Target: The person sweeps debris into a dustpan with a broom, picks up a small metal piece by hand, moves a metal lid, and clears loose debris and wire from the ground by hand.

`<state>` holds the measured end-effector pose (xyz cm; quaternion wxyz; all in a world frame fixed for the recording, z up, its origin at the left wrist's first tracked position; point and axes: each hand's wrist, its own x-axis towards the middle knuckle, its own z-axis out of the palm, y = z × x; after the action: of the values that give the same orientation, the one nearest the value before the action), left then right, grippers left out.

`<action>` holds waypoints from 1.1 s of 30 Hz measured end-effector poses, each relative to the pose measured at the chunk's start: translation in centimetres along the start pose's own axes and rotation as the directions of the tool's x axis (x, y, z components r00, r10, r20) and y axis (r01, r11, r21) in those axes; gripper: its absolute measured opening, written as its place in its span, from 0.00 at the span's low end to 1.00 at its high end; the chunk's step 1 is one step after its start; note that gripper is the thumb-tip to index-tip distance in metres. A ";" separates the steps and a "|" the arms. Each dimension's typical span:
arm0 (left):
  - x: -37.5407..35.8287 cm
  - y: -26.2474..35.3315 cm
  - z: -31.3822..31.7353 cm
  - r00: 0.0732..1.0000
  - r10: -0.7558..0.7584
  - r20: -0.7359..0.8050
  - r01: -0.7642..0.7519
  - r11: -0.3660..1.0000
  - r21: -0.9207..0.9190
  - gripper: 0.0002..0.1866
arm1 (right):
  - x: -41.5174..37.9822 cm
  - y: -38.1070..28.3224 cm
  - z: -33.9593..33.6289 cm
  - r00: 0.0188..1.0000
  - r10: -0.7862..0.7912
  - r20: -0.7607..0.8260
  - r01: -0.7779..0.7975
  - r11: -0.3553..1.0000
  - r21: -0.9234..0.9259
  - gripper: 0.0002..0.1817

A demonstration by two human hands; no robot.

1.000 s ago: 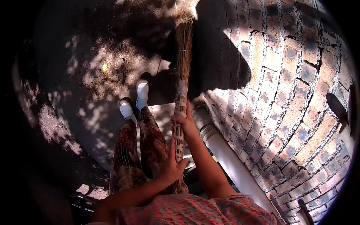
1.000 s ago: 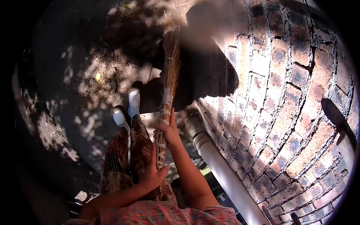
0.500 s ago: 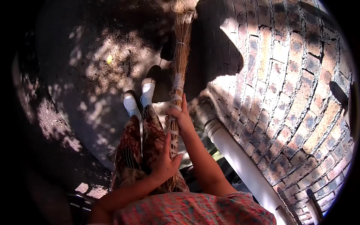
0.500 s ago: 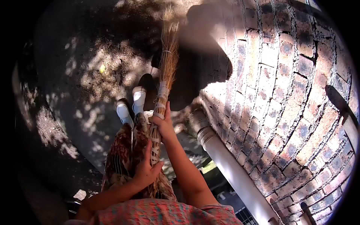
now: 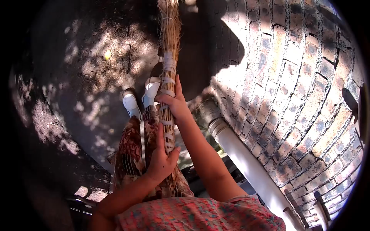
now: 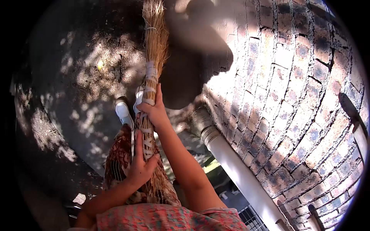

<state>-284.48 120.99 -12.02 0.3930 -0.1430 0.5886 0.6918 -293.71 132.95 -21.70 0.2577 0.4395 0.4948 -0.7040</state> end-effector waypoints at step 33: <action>23.4 -8.1 9.0 0.992 -0.123 -0.008 0.106 0.888 -0.447 0.41 | 23.7 -6.0 -14.1 0.927 -0.368 0.068 0.235 0.430 -0.872 0.46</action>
<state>-291.54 138.14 -30.71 0.3791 -0.2763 0.4121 0.7811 -304.73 149.90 -41.34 0.2796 0.1992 0.8668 -0.3616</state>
